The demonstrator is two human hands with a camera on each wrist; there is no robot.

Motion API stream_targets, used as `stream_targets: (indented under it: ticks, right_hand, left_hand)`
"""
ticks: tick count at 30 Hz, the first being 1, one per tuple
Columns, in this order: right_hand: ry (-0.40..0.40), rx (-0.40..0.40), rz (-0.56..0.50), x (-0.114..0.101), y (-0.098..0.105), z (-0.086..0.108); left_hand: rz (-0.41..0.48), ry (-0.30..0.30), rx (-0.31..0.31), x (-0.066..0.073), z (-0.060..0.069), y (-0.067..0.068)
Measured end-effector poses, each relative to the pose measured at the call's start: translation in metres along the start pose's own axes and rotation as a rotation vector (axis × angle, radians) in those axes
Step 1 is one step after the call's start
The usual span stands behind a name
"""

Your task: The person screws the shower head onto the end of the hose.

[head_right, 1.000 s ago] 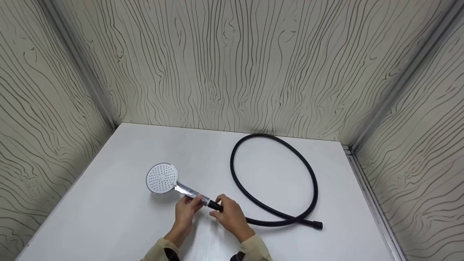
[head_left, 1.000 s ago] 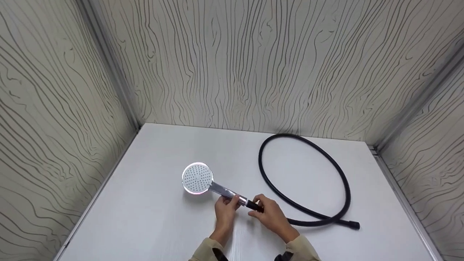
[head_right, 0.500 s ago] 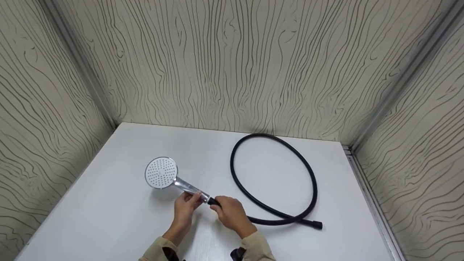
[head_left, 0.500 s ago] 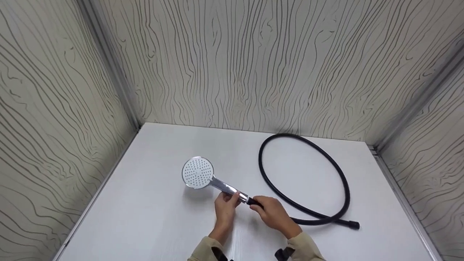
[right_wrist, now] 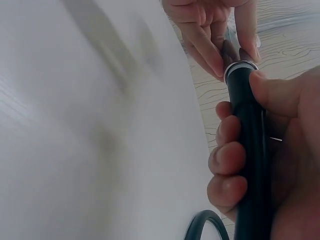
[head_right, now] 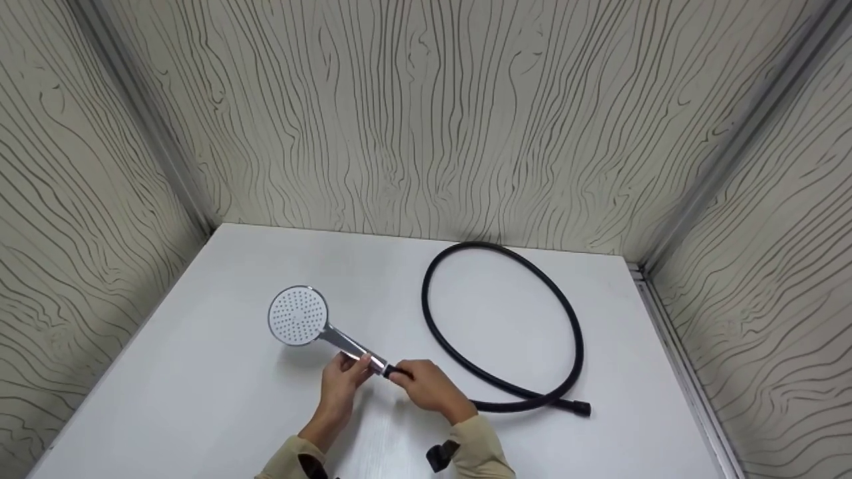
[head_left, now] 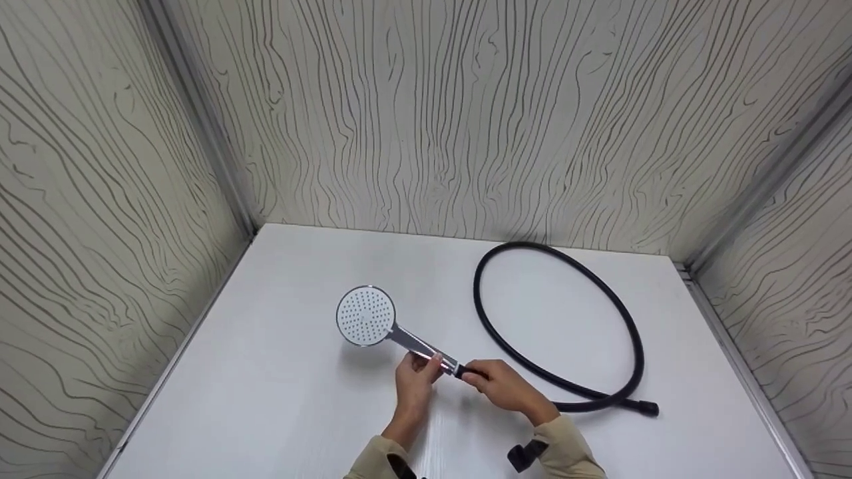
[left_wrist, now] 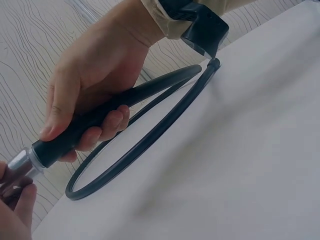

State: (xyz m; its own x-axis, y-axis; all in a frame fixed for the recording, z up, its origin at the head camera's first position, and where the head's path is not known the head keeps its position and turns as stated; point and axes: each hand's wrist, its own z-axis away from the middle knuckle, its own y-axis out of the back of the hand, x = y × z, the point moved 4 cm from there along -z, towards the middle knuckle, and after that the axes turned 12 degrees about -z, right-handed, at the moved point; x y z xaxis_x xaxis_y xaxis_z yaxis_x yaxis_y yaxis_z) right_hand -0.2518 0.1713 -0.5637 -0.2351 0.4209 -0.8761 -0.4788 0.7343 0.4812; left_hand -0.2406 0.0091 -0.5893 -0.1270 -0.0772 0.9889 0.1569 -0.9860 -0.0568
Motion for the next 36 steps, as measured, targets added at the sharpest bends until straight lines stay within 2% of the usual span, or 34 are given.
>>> stream_targets:
  ticks: [3,7,10,13,16,18,20,24,27,30,36]
  right_hand:
    - [-0.005,0.055,0.000,0.001,-0.002,-0.002]
    - [0.020,0.192,0.026,-0.001,-0.006,-0.001]
    - [0.068,0.288,0.074,-0.005,-0.009,0.001]
    - [0.124,0.366,0.160,-0.009,-0.012,0.003]
    - [0.198,0.416,0.236,-0.013,-0.013,0.005]
    - [0.236,0.415,0.251,-0.014,-0.011,0.004]
    - [0.246,0.376,0.235,-0.014,-0.009,0.003]
    - [0.163,0.227,0.136,-0.010,-0.004,-0.001]
    - [0.112,0.177,0.071,-0.007,0.000,-0.003]
    - [0.109,0.209,0.030,-0.005,0.000,-0.004]
    - [0.070,0.347,0.058,-0.001,-0.005,-0.004]
  left_hand:
    - [-0.006,0.012,0.051,-0.002,0.001,0.001]
    - [0.018,0.052,0.131,-0.005,0.002,0.001]
    - [0.015,0.076,0.178,-0.005,0.004,0.001]
    - [0.001,0.080,0.201,-0.001,0.006,0.001]
    - [-0.009,0.058,0.195,0.003,0.006,0.000]
    - [-0.019,0.040,0.175,0.005,0.005,0.000]
    - [-0.016,0.025,0.145,0.006,0.005,-0.001]
    - [0.016,0.002,0.089,0.005,0.003,-0.001]
    - [0.029,-0.014,0.068,0.004,0.002,0.000]
    - [0.013,-0.008,0.071,0.002,0.002,0.001]
    - [-0.004,0.024,0.115,0.002,0.005,0.000]
